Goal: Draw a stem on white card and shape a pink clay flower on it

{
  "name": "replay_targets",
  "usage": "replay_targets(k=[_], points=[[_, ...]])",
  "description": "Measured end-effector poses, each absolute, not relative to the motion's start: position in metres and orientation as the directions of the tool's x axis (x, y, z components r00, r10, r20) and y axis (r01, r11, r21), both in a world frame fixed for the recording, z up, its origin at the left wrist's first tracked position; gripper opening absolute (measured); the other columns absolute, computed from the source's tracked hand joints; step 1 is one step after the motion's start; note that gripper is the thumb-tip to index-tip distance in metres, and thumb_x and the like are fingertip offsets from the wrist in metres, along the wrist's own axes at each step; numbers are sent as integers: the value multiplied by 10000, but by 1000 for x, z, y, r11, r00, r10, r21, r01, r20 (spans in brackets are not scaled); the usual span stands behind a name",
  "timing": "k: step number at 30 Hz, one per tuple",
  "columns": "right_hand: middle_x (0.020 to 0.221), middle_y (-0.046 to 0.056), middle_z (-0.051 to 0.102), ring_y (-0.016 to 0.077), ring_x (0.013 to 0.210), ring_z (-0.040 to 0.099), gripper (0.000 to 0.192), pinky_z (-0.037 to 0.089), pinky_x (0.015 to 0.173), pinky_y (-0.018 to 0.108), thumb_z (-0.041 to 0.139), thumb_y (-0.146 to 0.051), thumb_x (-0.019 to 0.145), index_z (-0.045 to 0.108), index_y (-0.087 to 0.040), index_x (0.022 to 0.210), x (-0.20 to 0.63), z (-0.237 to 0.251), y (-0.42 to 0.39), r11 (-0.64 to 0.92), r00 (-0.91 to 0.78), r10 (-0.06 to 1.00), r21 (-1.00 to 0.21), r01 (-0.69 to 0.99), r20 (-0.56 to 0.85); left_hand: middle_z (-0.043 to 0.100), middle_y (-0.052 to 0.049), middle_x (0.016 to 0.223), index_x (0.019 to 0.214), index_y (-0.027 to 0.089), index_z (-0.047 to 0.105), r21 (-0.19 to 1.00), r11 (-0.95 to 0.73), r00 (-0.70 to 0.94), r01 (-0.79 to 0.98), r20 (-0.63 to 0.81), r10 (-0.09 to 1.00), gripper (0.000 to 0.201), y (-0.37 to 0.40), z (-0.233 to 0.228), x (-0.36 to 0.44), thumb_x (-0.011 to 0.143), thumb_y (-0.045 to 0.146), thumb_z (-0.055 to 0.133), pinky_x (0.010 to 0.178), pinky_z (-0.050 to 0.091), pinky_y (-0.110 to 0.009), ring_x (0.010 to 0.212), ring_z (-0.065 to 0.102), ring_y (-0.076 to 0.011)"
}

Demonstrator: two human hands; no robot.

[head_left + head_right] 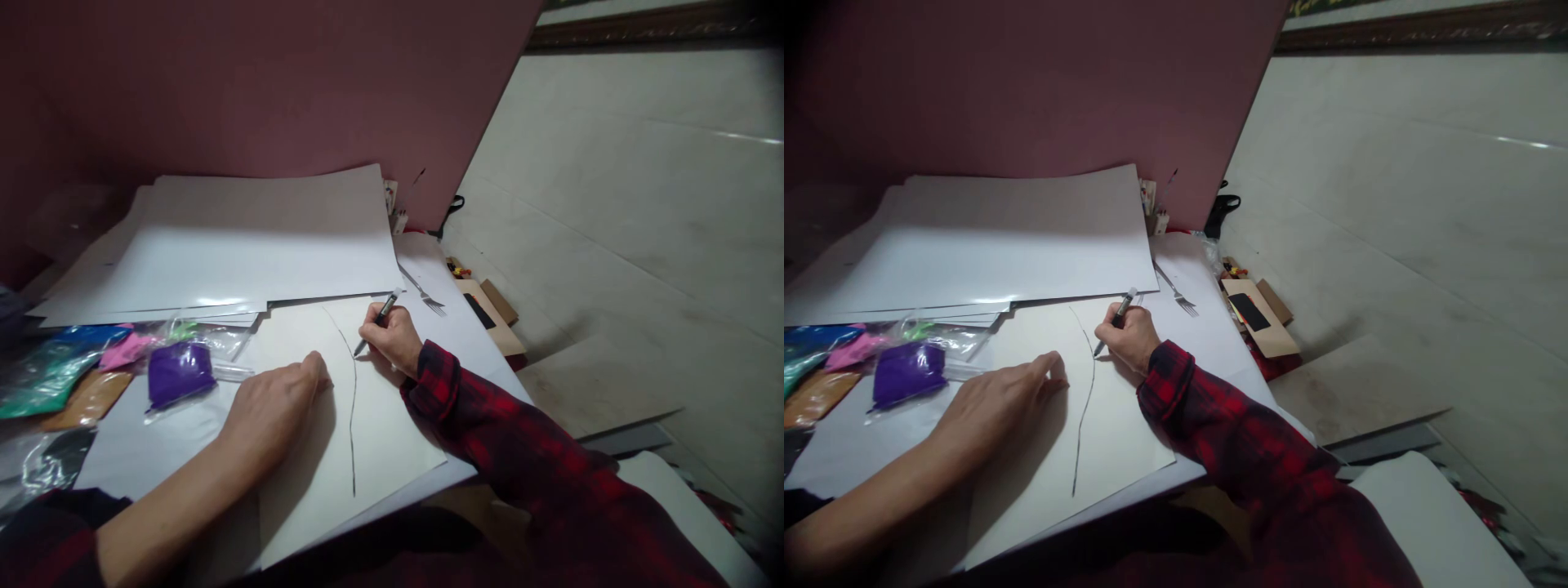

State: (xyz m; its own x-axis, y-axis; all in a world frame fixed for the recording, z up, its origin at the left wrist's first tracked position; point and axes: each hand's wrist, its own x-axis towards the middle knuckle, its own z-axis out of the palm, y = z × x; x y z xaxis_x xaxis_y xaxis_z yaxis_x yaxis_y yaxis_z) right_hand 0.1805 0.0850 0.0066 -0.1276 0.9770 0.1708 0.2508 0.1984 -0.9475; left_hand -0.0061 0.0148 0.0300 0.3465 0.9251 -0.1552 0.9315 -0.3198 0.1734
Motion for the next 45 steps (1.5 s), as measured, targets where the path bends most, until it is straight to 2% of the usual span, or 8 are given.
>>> replay_targets(k=[16,27,37,45], points=[[473,-52,445,92,477,402,128,335,462,220,560,-175,644,485,-190,542,181,7,86,213,-127,975,-941,265,185,705,-88,791,958,194,544,188,-337,360,923,-104,927,249,14,29,-7,906,244,306,526,271,-316,622,598,-240],[439,-62,436,87,445,398,123,330,450,218,558,-168,630,482,-190,536,181,9,83,195,-177,972,-952,237,155,702,-90,796,961,194,539,183,-330,355,926,-125,927,242,14,31,-5,921,250,307,536,284,-316,642,610,-255],[451,-54,455,91,457,409,117,335,454,216,556,-163,633,488,-188,540,182,9,84,209,-171,971,-945,252,169,706,-88,804,950,199,524,179,-340,362,923,-108,926,231,14,29,-8,920,260,303,533,271,-307,631,604,-227],[419,-65,449,83,417,399,123,330,438,215,556,-169,632,480,-192,538,181,10,83,169,-168,977,-963,208,135,699,-87,794,955,201,527,181,-329,354,927,-131,926,231,14,30,-7,917,256,306,533,262,-312,622,594,-244]])
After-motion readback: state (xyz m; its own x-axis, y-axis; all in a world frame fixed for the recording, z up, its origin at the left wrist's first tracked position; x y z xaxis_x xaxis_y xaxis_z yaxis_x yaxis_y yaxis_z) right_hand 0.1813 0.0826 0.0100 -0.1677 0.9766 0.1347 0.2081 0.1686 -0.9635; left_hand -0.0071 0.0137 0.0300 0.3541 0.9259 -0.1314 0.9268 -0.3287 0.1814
